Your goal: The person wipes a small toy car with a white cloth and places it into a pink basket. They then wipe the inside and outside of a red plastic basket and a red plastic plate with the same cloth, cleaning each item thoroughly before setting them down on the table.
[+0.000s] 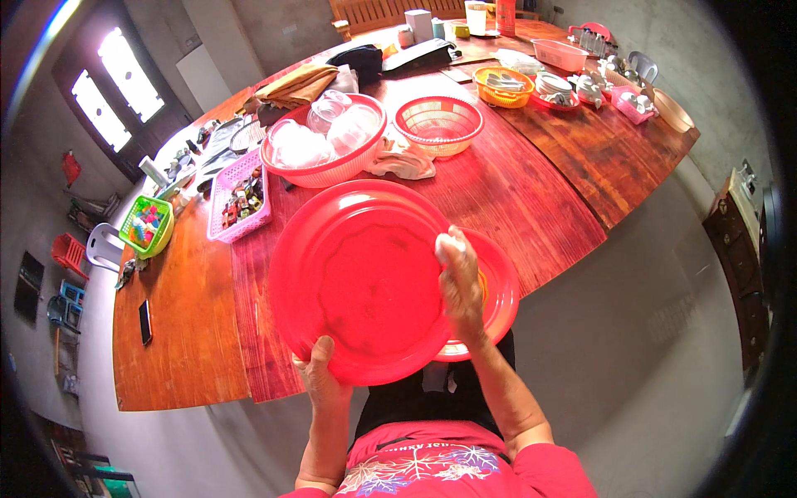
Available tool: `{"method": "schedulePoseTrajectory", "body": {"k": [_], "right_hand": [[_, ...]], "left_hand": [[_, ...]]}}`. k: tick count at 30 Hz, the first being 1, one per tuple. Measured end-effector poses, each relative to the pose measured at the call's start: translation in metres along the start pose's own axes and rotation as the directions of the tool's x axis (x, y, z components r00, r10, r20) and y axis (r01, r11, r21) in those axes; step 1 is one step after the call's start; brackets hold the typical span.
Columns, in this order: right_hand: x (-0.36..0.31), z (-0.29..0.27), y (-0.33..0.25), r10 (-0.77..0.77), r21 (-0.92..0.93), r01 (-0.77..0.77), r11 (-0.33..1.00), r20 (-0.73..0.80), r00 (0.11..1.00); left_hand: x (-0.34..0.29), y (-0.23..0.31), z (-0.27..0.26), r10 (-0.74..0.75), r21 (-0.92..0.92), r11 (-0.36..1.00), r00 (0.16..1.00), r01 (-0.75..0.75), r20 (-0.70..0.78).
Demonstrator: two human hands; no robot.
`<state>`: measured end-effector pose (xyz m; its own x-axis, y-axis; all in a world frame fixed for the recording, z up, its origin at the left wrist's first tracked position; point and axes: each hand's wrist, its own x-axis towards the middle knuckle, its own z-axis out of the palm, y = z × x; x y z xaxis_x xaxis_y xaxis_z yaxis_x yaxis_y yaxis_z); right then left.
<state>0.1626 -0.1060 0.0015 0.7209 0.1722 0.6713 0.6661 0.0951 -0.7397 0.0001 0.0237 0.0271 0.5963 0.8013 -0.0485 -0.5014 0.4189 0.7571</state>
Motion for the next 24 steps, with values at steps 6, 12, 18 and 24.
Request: {"method": "schedulePoseTrajectory", "body": {"k": [6,12,18,24], "right_hand": [[-0.025,0.017,-0.048,-0.259,-0.353,0.402,0.845,0.387,0.885],[0.039,0.009,-0.027,-0.222,-0.416,0.338,0.844,0.301,0.927],[0.063,0.023,-0.015,-0.196,-0.315,0.224,0.922,0.117,0.973],[0.070,0.058,-0.056,-0.395,-0.232,0.478,0.847,0.326,0.859]], "left_hand": [[0.004,-0.005,0.005,0.055,0.034,0.998,0.995,-0.058,0.082],[-0.013,-0.002,0.024,0.040,0.232,0.972,0.953,0.033,-0.301],[-0.014,0.000,0.034,0.070,0.266,0.963,0.992,-0.040,-0.104],[-0.001,-0.022,0.000,0.102,0.299,0.947,0.992,-0.118,0.069]]}}
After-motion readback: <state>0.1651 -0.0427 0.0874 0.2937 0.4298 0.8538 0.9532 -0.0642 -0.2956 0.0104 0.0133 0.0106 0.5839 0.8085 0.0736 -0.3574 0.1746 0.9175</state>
